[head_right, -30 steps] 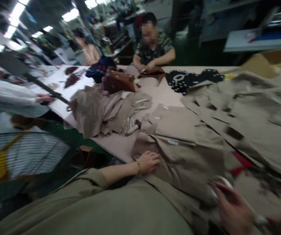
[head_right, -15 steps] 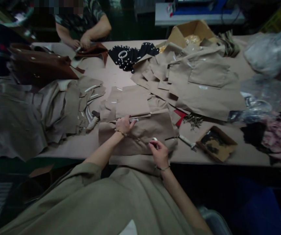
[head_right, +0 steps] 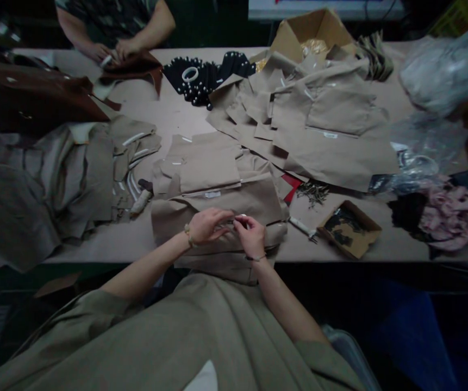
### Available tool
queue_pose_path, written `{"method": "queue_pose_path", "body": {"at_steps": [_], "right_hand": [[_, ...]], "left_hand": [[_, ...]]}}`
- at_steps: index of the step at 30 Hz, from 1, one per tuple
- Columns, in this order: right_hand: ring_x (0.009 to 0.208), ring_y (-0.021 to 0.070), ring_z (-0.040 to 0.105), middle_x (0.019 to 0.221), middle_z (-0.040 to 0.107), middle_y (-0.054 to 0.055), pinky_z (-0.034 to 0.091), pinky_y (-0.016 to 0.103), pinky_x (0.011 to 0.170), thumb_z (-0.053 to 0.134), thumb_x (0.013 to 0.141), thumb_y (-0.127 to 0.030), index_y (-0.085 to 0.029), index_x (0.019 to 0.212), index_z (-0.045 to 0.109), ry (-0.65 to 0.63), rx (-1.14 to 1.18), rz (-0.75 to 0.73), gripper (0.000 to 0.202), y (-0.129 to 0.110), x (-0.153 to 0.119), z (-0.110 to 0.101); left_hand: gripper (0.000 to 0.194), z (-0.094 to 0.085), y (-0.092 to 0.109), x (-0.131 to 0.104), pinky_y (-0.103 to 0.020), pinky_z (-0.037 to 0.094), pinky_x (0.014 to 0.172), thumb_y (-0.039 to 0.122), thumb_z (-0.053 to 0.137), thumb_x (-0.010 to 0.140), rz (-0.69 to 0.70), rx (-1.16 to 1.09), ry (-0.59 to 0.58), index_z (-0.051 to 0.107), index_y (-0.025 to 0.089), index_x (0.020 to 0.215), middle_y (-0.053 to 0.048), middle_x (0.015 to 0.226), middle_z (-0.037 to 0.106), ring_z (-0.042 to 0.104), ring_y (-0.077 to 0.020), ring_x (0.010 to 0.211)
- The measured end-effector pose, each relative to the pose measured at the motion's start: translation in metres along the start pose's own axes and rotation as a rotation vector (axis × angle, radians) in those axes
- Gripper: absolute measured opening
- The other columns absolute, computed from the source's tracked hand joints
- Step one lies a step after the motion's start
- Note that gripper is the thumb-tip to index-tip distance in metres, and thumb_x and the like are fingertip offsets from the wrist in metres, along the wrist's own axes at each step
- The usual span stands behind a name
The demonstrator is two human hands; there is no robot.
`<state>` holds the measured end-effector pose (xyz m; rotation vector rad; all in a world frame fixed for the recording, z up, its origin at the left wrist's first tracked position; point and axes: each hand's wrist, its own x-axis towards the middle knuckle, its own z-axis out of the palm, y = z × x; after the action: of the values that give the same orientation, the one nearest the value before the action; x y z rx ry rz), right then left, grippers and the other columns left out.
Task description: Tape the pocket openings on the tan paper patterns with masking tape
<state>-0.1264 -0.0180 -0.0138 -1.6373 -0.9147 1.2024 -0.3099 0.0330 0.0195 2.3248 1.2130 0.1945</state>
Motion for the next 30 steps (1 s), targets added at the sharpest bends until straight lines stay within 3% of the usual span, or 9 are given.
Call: {"method": "queue_pose_path", "body": {"at_steps": [2, 5, 7, 10, 12, 15, 17, 21, 30], "right_hand": [[0.072, 0.0192, 0.067, 0.089, 0.076, 0.008, 0.058, 0.034, 0.07, 0.079, 0.067, -0.055, -0.018, 0.09, 0.078, -0.026, 0.018, 0.021, 0.044, -0.002, -0.001, 0.006], [0.072, 0.019, 0.066, 0.092, 0.075, 0.008, 0.057, 0.035, 0.073, 0.074, 0.075, -0.055, -0.018, 0.096, 0.078, -0.087, -0.013, -0.038, 0.042, -0.012, 0.005, 0.015], [0.083, 0.0207, 0.067, 0.1, 0.075, 0.009, 0.056, 0.035, 0.082, 0.067, 0.085, -0.05, -0.019, 0.105, 0.077, -0.126, -0.13, -0.184, 0.038, -0.024, 0.022, 0.021], [0.101, 0.0232, 0.062, 0.114, 0.07, 0.012, 0.049, 0.034, 0.091, 0.055, 0.096, -0.035, -0.021, 0.121, 0.074, -0.224, -0.52, -0.448, 0.035, -0.041, 0.069, 0.033], [0.107, 0.0246, 0.058, 0.116, 0.066, 0.013, 0.045, 0.033, 0.089, 0.052, 0.098, -0.027, -0.021, 0.122, 0.075, -0.38, -0.806, -0.559, 0.034, -0.046, 0.107, 0.043], [0.104, 0.024, 0.056, 0.112, 0.064, 0.012, 0.041, 0.032, 0.083, 0.056, 0.098, -0.027, -0.022, 0.114, 0.078, -0.629, -1.047, -0.603, 0.028, -0.037, 0.153, 0.056], [0.101, 0.0227, 0.056, 0.111, 0.063, 0.011, 0.04, 0.031, 0.08, 0.058, 0.098, -0.031, -0.025, 0.112, 0.079, -0.682, -1.093, -0.6, 0.026, -0.027, 0.169, 0.062], [0.101, 0.0216, 0.058, 0.11, 0.062, 0.009, 0.038, 0.029, 0.076, 0.06, 0.098, -0.037, -0.027, 0.112, 0.079, -0.673, -1.123, -0.581, 0.026, -0.018, 0.177, 0.066], [0.102, 0.0204, 0.06, 0.11, 0.063, 0.006, 0.04, 0.026, 0.072, 0.061, 0.098, -0.044, -0.032, 0.115, 0.078, -0.71, -1.204, -0.519, 0.027, -0.025, 0.182, 0.07]], "left_hand": [[0.029, 0.003, 0.01, -0.015, -0.033, 0.052, 0.095, 0.035, 0.049, 0.101, 0.074, -0.033, 0.03, 0.067, 0.024, 0.122, -0.008, 0.116, 0.074, 0.067, -0.0223, 0.108], [0.032, 0.006, 0.004, -0.016, -0.033, 0.052, 0.093, 0.033, 0.043, 0.105, -0.022, -0.039, 0.146, 0.07, 0.022, 0.117, -0.008, 0.11, 0.076, 0.068, -0.021, 0.102], [0.031, 0.006, -0.012, -0.005, -0.033, 0.051, 0.094, 0.033, 0.045, 0.105, -0.136, -0.052, 0.217, 0.07, 0.021, 0.119, -0.009, 0.114, 0.076, 0.068, -0.0213, 0.104], [0.029, 0.008, -0.044, 0.015, -0.033, 0.05, 0.096, 0.03, 0.049, 0.103, -0.385, -0.088, 0.309, 0.07, 0.021, 0.122, -0.009, 0.117, 0.075, 0.067, -0.021, 0.106], [0.028, 0.013, -0.06, 0.026, -0.033, 0.047, 0.097, 0.029, 0.052, 0.101, -0.481, -0.091, 0.326, 0.071, 0.021, 0.12, -0.008, 0.117, 0.075, 0.066, -0.0211, 0.108], [0.026, 0.025, -0.073, 0.035, -0.035, 0.044, 0.099, 0.032, 0.056, 0.1, -0.525, -0.061, 0.302, 0.074, 0.023, 0.117, -0.008, 0.118, 0.074, 0.062, -0.0221, 0.112], [0.028, 0.033, -0.076, 0.038, -0.035, 0.043, 0.098, 0.034, 0.056, 0.1, -0.549, -0.04, 0.292, 0.075, 0.023, 0.118, -0.009, 0.118, 0.073, 0.06, -0.0224, 0.112], [0.028, 0.045, -0.081, 0.039, -0.036, 0.041, 0.097, 0.036, 0.057, 0.101, -0.557, -0.044, 0.337, 0.076, 0.024, 0.118, -0.009, 0.115, 0.073, 0.06, -0.0226, 0.111], [0.02, 0.057, -0.091, 0.039, -0.036, 0.041, 0.092, 0.035, 0.07, 0.094, -0.525, -0.169, 0.484, 0.081, 0.028, 0.108, -0.005, 0.1, 0.076, 0.062, -0.0221, 0.1]]}}
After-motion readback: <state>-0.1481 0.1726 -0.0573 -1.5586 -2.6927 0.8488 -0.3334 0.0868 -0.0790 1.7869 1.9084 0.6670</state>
